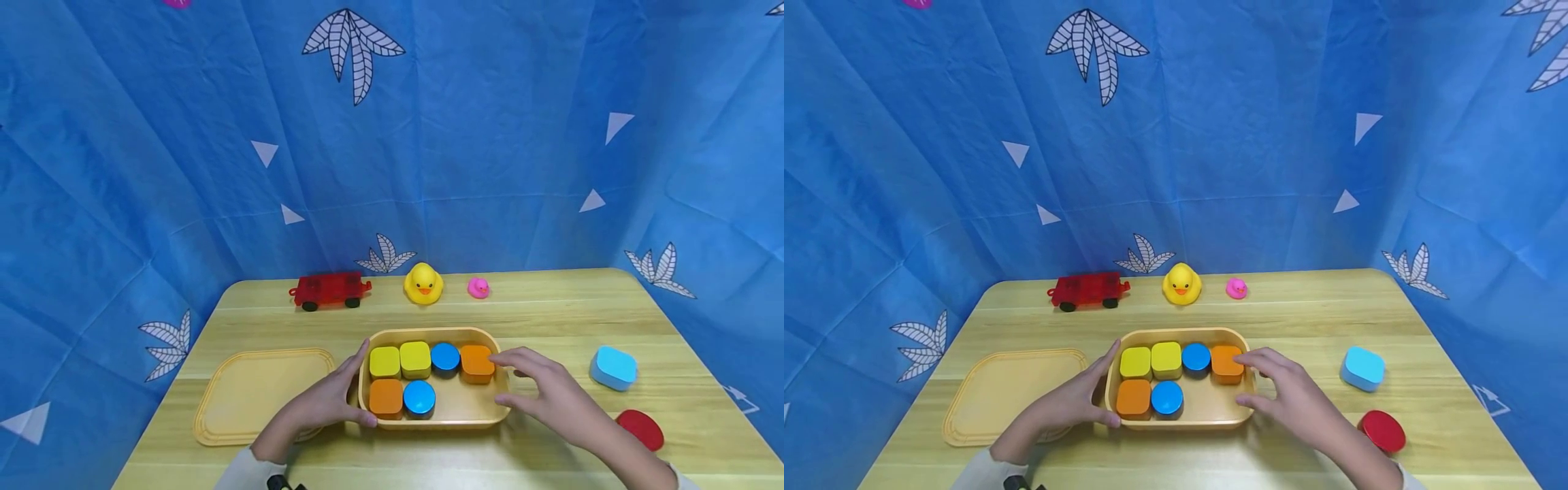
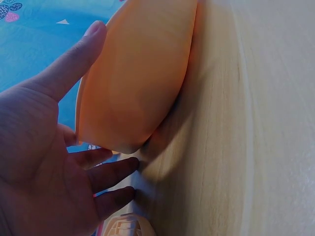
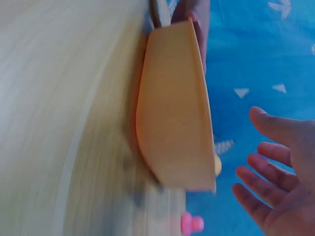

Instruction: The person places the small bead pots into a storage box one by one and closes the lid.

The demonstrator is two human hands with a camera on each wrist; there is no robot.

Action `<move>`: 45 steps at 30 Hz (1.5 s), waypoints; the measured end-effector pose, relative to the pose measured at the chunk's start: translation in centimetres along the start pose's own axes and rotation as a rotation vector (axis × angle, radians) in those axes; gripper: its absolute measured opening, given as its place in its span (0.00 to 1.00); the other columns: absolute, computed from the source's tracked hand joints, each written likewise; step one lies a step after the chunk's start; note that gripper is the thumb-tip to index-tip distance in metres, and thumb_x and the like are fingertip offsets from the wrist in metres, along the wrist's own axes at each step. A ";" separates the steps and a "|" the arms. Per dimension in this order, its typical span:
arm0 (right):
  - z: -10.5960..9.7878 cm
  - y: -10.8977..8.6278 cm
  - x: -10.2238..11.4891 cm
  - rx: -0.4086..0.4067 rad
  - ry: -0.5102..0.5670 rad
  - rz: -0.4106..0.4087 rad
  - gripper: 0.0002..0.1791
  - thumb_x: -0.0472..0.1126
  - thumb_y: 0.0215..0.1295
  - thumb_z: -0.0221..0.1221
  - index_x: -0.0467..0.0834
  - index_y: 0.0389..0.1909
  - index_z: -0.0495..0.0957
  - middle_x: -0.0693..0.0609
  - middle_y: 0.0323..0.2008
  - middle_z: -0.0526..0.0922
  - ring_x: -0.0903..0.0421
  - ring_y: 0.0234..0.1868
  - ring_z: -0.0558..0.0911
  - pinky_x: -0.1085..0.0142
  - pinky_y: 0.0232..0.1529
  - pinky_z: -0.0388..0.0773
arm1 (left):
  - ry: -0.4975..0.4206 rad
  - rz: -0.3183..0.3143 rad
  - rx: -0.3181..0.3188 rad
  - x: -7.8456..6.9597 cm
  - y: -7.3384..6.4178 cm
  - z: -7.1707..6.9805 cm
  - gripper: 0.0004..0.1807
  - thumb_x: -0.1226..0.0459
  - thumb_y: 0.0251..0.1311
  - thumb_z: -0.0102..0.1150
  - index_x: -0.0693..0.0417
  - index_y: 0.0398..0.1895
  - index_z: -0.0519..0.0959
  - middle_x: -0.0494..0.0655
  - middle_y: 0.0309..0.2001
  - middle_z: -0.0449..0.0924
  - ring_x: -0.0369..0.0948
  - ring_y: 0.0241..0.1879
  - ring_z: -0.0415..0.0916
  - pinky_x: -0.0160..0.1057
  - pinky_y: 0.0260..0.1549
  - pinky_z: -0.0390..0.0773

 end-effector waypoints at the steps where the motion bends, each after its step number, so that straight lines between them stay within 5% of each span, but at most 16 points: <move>1: -0.6 -0.4 -0.4 -0.013 -0.018 0.013 0.29 0.45 0.59 0.75 0.51 0.62 0.81 0.56 0.56 0.84 0.51 0.53 0.85 0.57 0.51 0.86 | -0.002 0.000 0.000 0.0 0.0 0.0 0.72 0.46 0.49 0.81 0.35 0.85 0.33 0.51 0.84 0.40 0.57 0.81 0.43 0.65 0.75 0.50; 7: -4.0 -3.4 -2.9 -0.095 -0.153 0.067 0.31 0.48 0.56 0.76 0.56 0.63 0.80 0.59 0.57 0.83 0.59 0.54 0.81 0.59 0.49 0.85 | -0.014 -0.002 -0.002 0.0 0.1 -0.1 0.73 0.47 0.49 0.81 0.34 0.85 0.33 0.50 0.84 0.39 0.56 0.81 0.43 0.65 0.75 0.49; 14: -6.4 -7.4 -9.0 -0.013 -0.164 0.306 0.38 0.54 0.61 0.73 0.48 0.70 0.74 0.40 0.66 0.76 0.33 0.64 0.73 0.36 0.51 0.78 | 0.002 -0.001 -0.004 0.1 0.1 0.0 0.73 0.47 0.49 0.81 0.37 0.85 0.33 0.51 0.84 0.40 0.57 0.81 0.43 0.65 0.75 0.49; 19: -6.7 -10.0 -12.5 0.093 -0.168 0.433 0.43 0.57 0.64 0.69 0.42 0.74 0.68 0.29 0.69 0.68 0.25 0.64 0.69 0.34 0.50 0.77 | -0.001 -0.003 -0.002 0.0 0.0 -0.1 0.73 0.46 0.49 0.80 0.37 0.85 0.33 0.52 0.84 0.39 0.58 0.81 0.42 0.66 0.75 0.49; 27: -6.5 -12.2 -15.2 0.132 -0.126 0.460 0.45 0.54 0.63 0.71 0.35 0.74 0.66 0.28 0.66 0.68 0.32 0.59 0.71 0.69 0.42 0.83 | 0.010 -0.016 -0.011 0.1 -0.1 -0.2 0.72 0.47 0.49 0.80 0.33 0.85 0.32 0.52 0.84 0.39 0.59 0.81 0.42 0.67 0.75 0.50; 31: -6.1 -12.8 -16.1 0.156 -0.085 0.480 0.45 0.51 0.64 0.71 0.32 0.74 0.64 0.28 0.66 0.68 0.52 0.57 0.74 0.74 0.41 0.80 | -0.002 -0.005 -0.009 0.1 -0.1 -0.1 0.72 0.48 0.49 0.81 0.36 0.85 0.33 0.52 0.84 0.38 0.58 0.81 0.42 0.66 0.75 0.50; 34: -5.8 -13.1 -16.7 0.167 -0.052 0.491 0.46 0.48 0.63 0.72 0.29 0.74 0.63 0.27 0.66 0.68 0.54 0.56 0.76 0.72 0.42 0.83 | -0.044 0.000 -0.007 0.1 0.0 -0.1 0.73 0.50 0.49 0.82 0.37 0.85 0.33 0.51 0.84 0.38 0.57 0.82 0.40 0.64 0.76 0.48; 37: -5.5 -13.2 -17.0 0.172 -0.031 0.504 0.47 0.46 0.60 0.73 0.27 0.73 0.63 0.26 0.66 0.68 0.46 0.54 0.78 0.66 0.43 0.86 | -0.082 0.000 -0.002 0.1 0.0 0.0 0.73 0.51 0.48 0.82 0.36 0.85 0.33 0.50 0.84 0.37 0.55 0.82 0.39 0.63 0.77 0.46; 39: -5.4 -13.3 -17.2 0.167 -0.017 0.503 0.48 0.45 0.58 0.74 0.27 0.72 0.63 0.26 0.65 0.69 0.58 0.52 0.79 0.62 0.45 0.87 | -0.079 0.000 -0.001 0.2 0.0 0.1 0.73 0.51 0.48 0.82 0.36 0.85 0.33 0.49 0.85 0.37 0.54 0.82 0.39 0.63 0.77 0.46; 41: -5.4 -13.4 -17.3 0.168 -0.008 0.507 0.48 0.45 0.58 0.75 0.27 0.72 0.63 0.25 0.65 0.69 0.60 0.51 0.79 0.60 0.45 0.87 | -0.079 -0.002 0.000 0.2 0.0 0.1 0.73 0.51 0.48 0.82 0.35 0.85 0.33 0.48 0.85 0.37 0.54 0.82 0.38 0.63 0.77 0.45; 45: -5.1 -13.5 -17.6 0.195 0.027 0.535 0.49 0.46 0.59 0.74 0.26 0.73 0.61 0.23 0.66 0.67 0.44 0.56 0.78 0.57 0.46 0.87 | -0.088 -0.004 0.001 0.3 0.0 0.1 0.73 0.50 0.48 0.82 0.33 0.85 0.33 0.49 0.85 0.37 0.55 0.82 0.38 0.63 0.77 0.45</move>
Point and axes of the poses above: each hand's wrist, its own y-axis towards the middle knuckle, its own z-axis out of the palm, x = y × z, the point moved 9 cm from there along y, towards the middle knuckle
